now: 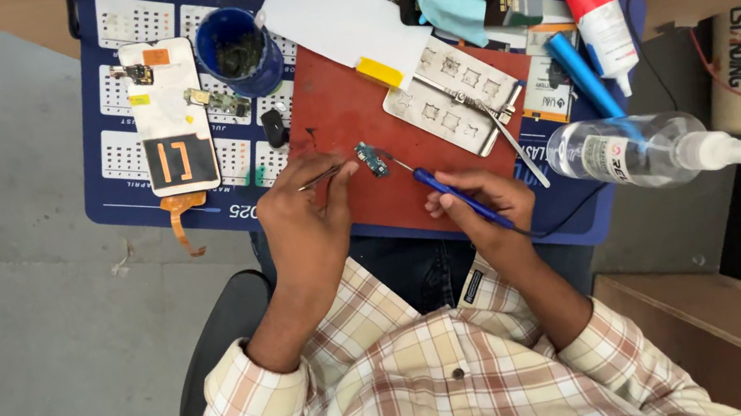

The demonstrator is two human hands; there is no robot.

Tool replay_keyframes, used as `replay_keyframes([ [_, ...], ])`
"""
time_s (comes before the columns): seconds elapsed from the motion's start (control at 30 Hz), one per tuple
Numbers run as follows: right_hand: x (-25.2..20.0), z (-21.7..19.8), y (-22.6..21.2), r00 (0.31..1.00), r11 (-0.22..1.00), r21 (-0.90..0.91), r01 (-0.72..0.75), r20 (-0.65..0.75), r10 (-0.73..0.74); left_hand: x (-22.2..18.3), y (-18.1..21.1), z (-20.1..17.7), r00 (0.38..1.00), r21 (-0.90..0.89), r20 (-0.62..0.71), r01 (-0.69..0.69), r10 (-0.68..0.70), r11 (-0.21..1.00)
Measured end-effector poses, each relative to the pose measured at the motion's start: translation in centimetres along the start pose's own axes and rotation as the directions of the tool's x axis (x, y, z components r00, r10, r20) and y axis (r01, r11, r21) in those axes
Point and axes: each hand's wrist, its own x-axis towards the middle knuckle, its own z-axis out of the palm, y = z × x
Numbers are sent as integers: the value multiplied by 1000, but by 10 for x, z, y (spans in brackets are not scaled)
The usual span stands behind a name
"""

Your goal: The person uses a hot air gun to heat a small electronic component, then cleans it with a toothbrush and liquid from a spray bottle. They also use a screwdriver and tweezers to manipulate the component on a red work mat.

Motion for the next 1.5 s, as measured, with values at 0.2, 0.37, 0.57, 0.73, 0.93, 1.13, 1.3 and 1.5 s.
replay_keyframes([
  [0.2, 10, -10, 4, 1000, 1000, -4, -4, -27, 4, -1, -6, 0, 998, -20, -23, -56, 56, 998],
  [0.37, 14, -12, 10, 998, 999, -25, -26, -55, 24, 1, -8, 1, 998, 21, -28, -51, 52, 998],
  [0.57, 10, -8, 25, 999, 999, -50, 9, -39, -11, 2, -3, 0, 999, -49, -48, 7, -10, 999],
  [0.73, 12, -15, 26, 999, 999, -38, -11, 49, 13, 6, -2, 0, 998, 4, -18, 56, -56, 998],
  [0.93, 7, -7, 9, 984, 943, -283, 175, 19, -177, 1, -8, 0, 999, 22, -34, -34, 35, 999],
  [1.13, 7, -2, -3, 975, 930, -302, 210, -1, -221, -1, -6, -1, 998, -61, -7, 65, -66, 996],
  [1.3, 10, -2, -5, 974, 909, -355, 219, 18, -228, 1, -3, -2, 1000, -16, -9, -8, 7, 1000],
  [1.5, 8, -2, -1, 970, 894, -382, 233, 31, -240, -2, -5, -2, 1000, 7, -7, 2, -2, 1000],
])
